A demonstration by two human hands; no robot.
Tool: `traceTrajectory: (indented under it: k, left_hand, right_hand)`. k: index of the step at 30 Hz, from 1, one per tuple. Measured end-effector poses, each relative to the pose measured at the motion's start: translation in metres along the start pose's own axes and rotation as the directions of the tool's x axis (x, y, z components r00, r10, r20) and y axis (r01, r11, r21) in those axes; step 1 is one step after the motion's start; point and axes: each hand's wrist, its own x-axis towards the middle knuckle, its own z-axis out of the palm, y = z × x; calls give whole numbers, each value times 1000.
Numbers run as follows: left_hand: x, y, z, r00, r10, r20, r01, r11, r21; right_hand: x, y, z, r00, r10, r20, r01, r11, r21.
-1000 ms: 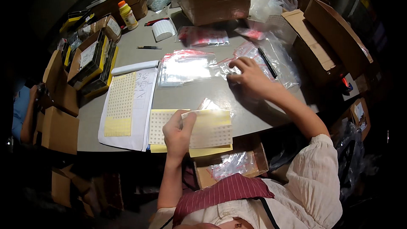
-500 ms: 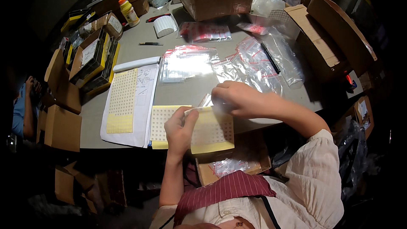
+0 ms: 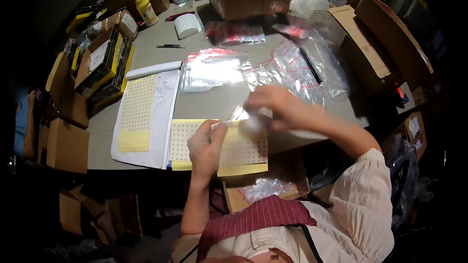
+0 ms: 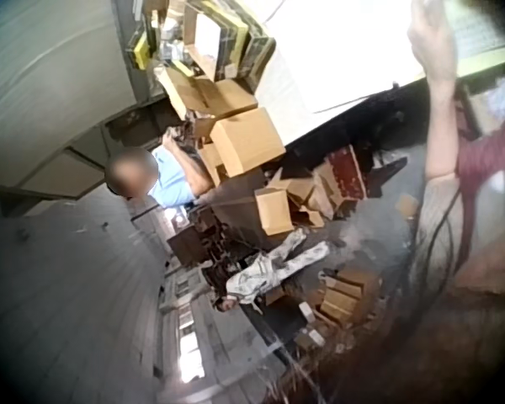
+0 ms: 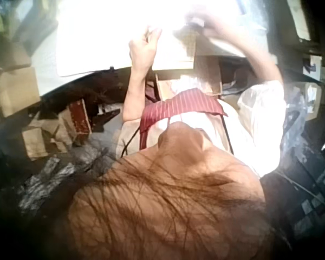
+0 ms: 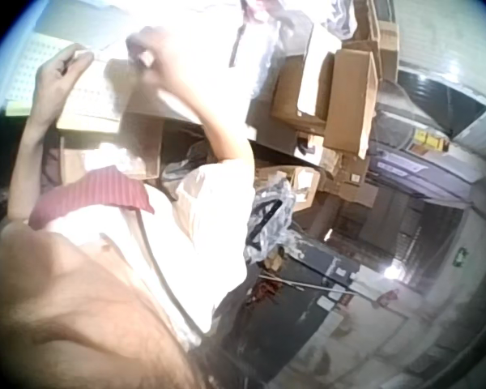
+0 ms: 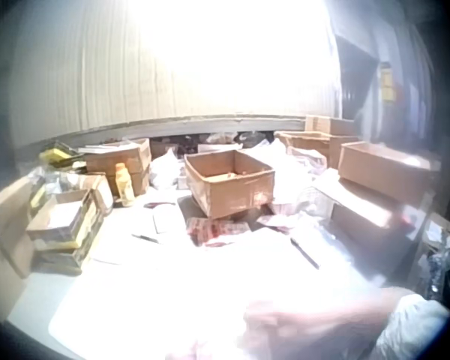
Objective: The person repeatedly picks up small, dark, round objects from a sheet and places them into clear plastic bags. They handle the objects one by one, placing them into bags that are arranged on the table. The person occasionally adjusts the position of the bags and the sheet of objects.
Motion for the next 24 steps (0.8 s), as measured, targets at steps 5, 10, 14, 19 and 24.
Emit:
traceTrajectory:
  k: [5,10,14,19,24]
  left_hand:
    - [2,0,1,998,-54,37,56,998,-30]
    - [0,-4,3,998,-58,38,61,994,-86]
    - [2,0,0,994,-79,74,86,992,-92]
    - [4,-7,-2,991,-57,121,77,982,-171]
    - [6,-6,-4,993,-20,116,44,977,-209]
  right_hand:
    - [30,81,-27,890,417,184,-428,903,24]
    - [45,97,-23,815,505,285,-397,844,-361]
    - [61,92,-36,771,602,211,-444,744,-499]
    - [97,106,-23,919,360,164,-369,929,28]
    - [93,146,8,966,258,-21,-244,878,-413]
